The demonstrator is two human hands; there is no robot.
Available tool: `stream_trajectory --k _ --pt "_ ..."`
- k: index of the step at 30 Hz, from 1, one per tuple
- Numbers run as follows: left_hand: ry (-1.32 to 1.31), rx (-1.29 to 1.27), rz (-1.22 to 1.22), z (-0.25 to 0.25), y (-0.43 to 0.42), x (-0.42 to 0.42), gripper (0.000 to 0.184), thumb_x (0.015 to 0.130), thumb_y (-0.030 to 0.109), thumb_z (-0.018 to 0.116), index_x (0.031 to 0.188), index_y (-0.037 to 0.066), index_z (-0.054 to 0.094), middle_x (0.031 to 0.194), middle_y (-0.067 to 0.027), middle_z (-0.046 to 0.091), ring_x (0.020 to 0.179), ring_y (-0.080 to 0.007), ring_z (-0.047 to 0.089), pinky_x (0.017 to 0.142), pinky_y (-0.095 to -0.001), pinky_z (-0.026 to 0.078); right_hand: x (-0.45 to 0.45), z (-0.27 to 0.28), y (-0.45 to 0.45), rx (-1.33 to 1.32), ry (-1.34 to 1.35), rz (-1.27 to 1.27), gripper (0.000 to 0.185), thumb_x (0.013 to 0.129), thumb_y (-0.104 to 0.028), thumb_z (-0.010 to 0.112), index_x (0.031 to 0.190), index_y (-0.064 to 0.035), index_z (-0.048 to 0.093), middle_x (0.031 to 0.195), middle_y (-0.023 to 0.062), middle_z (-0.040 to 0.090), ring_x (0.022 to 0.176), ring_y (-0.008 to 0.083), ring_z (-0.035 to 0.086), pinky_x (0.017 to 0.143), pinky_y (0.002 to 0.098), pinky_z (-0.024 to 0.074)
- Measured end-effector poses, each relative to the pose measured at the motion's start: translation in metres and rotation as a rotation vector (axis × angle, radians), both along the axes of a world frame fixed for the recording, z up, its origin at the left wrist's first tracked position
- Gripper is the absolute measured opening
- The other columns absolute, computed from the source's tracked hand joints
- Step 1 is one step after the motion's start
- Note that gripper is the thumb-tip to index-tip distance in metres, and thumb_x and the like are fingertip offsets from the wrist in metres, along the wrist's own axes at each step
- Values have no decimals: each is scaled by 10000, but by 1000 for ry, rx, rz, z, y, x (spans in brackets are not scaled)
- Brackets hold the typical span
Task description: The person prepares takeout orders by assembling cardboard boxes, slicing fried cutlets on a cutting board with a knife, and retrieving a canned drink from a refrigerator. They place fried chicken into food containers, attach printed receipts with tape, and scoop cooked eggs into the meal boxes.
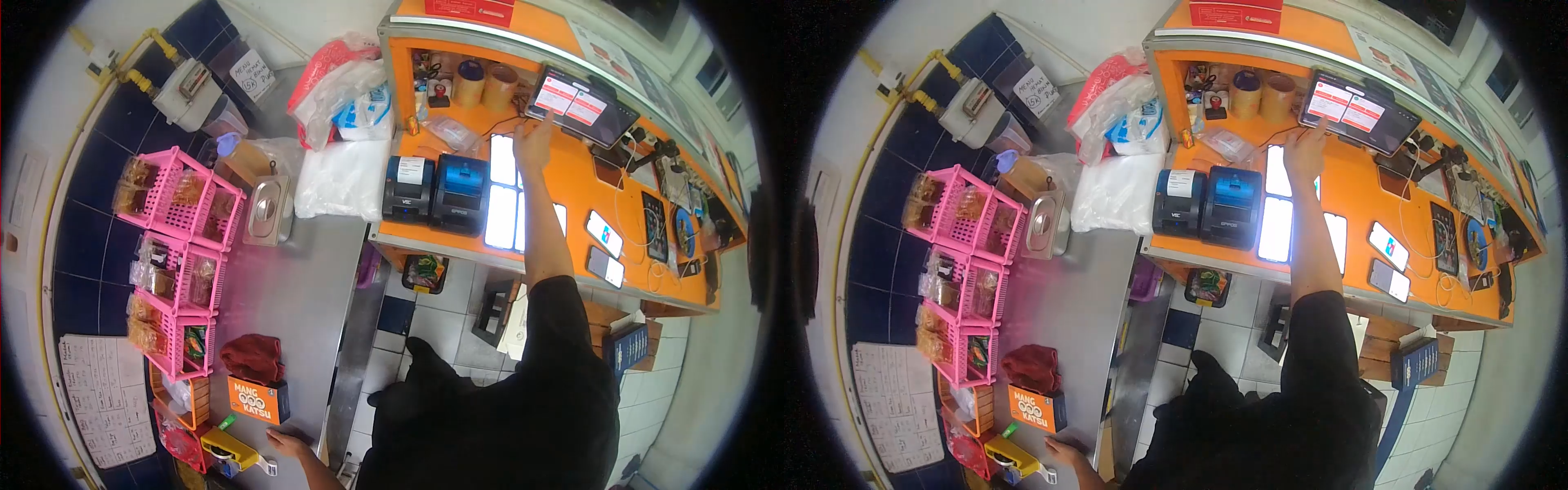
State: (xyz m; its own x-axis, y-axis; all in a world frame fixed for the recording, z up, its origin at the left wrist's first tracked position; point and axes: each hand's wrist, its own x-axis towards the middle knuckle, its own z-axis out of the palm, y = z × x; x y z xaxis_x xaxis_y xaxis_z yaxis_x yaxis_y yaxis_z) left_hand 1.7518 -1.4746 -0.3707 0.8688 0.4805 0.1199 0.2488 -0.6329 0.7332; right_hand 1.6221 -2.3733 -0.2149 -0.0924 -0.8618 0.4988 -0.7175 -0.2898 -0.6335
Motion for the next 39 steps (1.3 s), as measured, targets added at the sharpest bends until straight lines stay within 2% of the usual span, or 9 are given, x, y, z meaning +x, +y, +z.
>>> stream_trajectory --k 15,19,22,24,26,31,34,36,39 --pt "10 -107 16 2 0 -1 658 1044 466 462 1372 -102 510 1387 -284 545 1250 -390 544 1080 -433 415 6 -5 -8 -1 32 58 841 892 -297 649 1546 -60 176 1381 281 492 1145 468 583 893 549 512" --pt "-35 -168 -116 -17 5 -6 407 1066 353 438 1158 -7 607 1109 -158 642 970 -294 600 853 -415 474 0 -36 -4 -116 74 116 738 903 -300 670 1477 -29 293 1280 256 564 1058 423 623 868 518 535" --pt "-36 126 -109 -51 20 -9 366 1047 259 394 1195 5 612 1171 -194 626 1102 -346 576 983 -444 440 3 -53 6 -253 66 227 667 911 -303 685 1424 -5 380 1203 238 617 993 389 653 849 495 552" --pt "-23 402 -110 -22 -5 -20 380 1036 275 423 1229 0 600 1246 -211 624 1190 -399 555 1031 -465 427 11 -64 13 -389 43 243 624 917 -305 695 1389 11 438 1153 225 653 950 366 673 837 479 564" --pt "99 -9 55 41 -37 -33 392 1023 327 473 1220 26 630 1259 -234 625 1215 -419 546 1060 -470 410 27 -68 38 -460 -38 256 584 922 -306 705 1354 27 496 1102 213 688 907 344 693 824 464 576" --pt "23 -250 141 46 -3 -73 405 1016 368 522 1147 16 674 1072 -192 701 972 -345 659 954 -424 488 92 -48 320 315 -102 880 485 931 -216 705 1334 20 573 999 171 727 861 291 706 796 380 578" --pt "-101 -651 285 45 28 -85 307 990 289 598 1086 13 693 949 -105 712 791 -173 653 756 -309 548 111 -115 516 -36 -283 1572 210 1006 -170 613 1117 2 656 999 102 668 918 223 646 766 344 540" --pt "-137 -590 521 45 74 -95 274 972 208 625 1146 -2 651 974 -105 691 744 -160 648 657 -290 540 87 -85 671 1048 -76 1760 168 999 -177 626 1048 -22 668 977 55 668 853 136 632 716 276 515" --pt "-265 -721 508 52 134 -82 382 965 178 626 1284 -12 539 1024 -130 662 676 -167 634 570 -297 523 96 -61 831 1459 40 2050 272 964 -128 658 1195 -15 571 1068 134 692 713 168 677 606 277 550"
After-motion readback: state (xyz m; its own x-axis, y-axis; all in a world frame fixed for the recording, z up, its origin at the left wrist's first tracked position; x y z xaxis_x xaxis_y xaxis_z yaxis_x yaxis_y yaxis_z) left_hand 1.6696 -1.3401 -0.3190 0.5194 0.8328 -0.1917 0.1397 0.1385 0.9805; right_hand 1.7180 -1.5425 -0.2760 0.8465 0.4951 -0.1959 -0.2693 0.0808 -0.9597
